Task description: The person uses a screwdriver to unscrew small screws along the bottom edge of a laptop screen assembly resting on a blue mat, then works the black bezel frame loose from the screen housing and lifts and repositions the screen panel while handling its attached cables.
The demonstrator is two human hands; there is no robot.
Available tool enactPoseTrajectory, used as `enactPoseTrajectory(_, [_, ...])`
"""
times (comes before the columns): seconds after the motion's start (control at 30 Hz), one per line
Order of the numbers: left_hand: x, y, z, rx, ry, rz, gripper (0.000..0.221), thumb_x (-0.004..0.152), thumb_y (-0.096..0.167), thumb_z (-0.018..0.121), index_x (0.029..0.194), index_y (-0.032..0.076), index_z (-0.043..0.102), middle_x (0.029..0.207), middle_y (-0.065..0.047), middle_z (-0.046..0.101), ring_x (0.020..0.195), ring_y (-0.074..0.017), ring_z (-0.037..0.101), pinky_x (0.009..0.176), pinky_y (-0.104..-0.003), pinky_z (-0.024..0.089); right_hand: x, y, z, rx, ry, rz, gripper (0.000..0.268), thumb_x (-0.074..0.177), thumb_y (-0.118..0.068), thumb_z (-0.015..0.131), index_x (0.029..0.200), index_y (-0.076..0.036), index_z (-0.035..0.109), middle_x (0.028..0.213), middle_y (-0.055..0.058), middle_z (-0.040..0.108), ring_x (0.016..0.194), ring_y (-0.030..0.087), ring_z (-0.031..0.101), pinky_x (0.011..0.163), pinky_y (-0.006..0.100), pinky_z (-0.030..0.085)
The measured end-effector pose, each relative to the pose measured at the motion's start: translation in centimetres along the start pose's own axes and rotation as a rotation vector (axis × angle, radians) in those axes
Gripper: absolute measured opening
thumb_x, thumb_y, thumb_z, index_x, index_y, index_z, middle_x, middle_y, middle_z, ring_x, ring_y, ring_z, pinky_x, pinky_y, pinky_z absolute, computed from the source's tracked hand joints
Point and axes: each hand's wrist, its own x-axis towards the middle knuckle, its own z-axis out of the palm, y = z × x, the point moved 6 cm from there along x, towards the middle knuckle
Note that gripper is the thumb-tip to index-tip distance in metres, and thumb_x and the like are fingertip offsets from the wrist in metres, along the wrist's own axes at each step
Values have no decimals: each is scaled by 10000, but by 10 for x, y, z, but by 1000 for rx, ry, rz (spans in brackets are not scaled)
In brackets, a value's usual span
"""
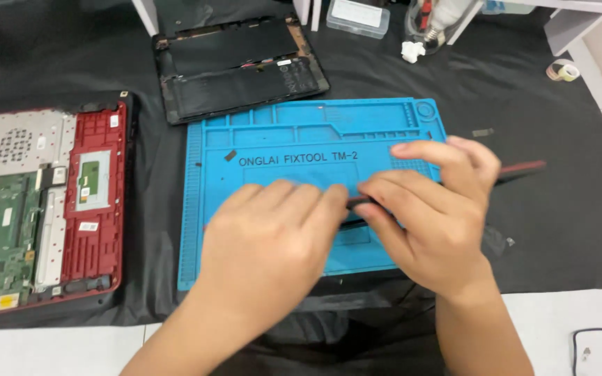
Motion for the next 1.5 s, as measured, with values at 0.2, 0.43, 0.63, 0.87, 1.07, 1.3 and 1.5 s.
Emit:
enactPoseTrajectory(0.2, [13, -13, 19, 68, -108, -75, 136, 915, 242, 769, 948, 122, 714, 723, 2, 624, 674, -202, 620, 595, -372, 416, -17, 35, 14, -35, 63, -10, 266, 973, -248, 800, 1181, -97, 731, 1062, 33, 687, 1055, 248, 613, 1002, 444, 381])
enactPoseTrajectory(0.43, [13, -12, 22, 102, -119, -75, 146, 921, 250, 776, 963, 119, 725, 719, 7, 617, 652, -196, 599, 583, -370, 393, -10, 34, 15, -139, 100, -86, 550, 853, -540, 784, 1122, -64, 738, 979, 51, 680, 918, 257, 603, 913, 451, 391])
enactPoseTrajectory(0.63, [10, -10, 21, 124, -112, -59, 149, 941, 252, 777, 1004, 126, 729, 738, 16, 604, 674, -186, 589, 608, -361, 396, -12, 32, 15, -220, 71, -94, 540, 839, -561, 826, 1106, -98, 745, 930, 22, 662, 872, 245, 580, 916, 445, 382])
enactPoseTrajectory(0.87, [6, -8, 21, 150, -110, -35, 143, 962, 253, 773, 1024, 137, 718, 763, 23, 591, 709, -179, 583, 641, -354, 394, -15, 33, 16, -206, 88, -84, 488, 820, -525, 875, 1051, -122, 724, 884, -17, 649, 847, 223, 563, 888, 416, 363])
enactPoseTrajectory(1.07, [13, -2, 18, 223, -101, 7, 258, 819, 291, 800, 990, 127, 698, 750, 20, 578, 703, -175, 583, 629, -345, 393, -16, 36, 16, -203, 104, -90, 447, 853, -543, 841, 990, -146, 688, 856, -19, 624, 820, 216, 548, 867, 397, 373])
enactPoseTrajectory(1.3, [-1, -10, 28, 296, -103, 9, 263, 858, 223, 815, 1062, 146, 669, 819, 25, 537, 778, -168, 568, 698, -351, 379, -15, 40, 19, -180, 104, -72, 451, 867, -566, 839, 976, -161, 674, 832, -13, 591, 781, 219, 528, 828, 400, 363])
enactPoseTrajectory(1.5, [15, -6, 18, 274, -67, 36, 260, 778, 249, 812, 948, 127, 658, 726, 14, 534, 689, -171, 566, 626, -335, 378, -25, 49, 12, -136, -40, -134, 484, 923, -420, 828, 1261, -119, 657, 1108, 18, 659, 999, 210, 601, 891, 358, 369])
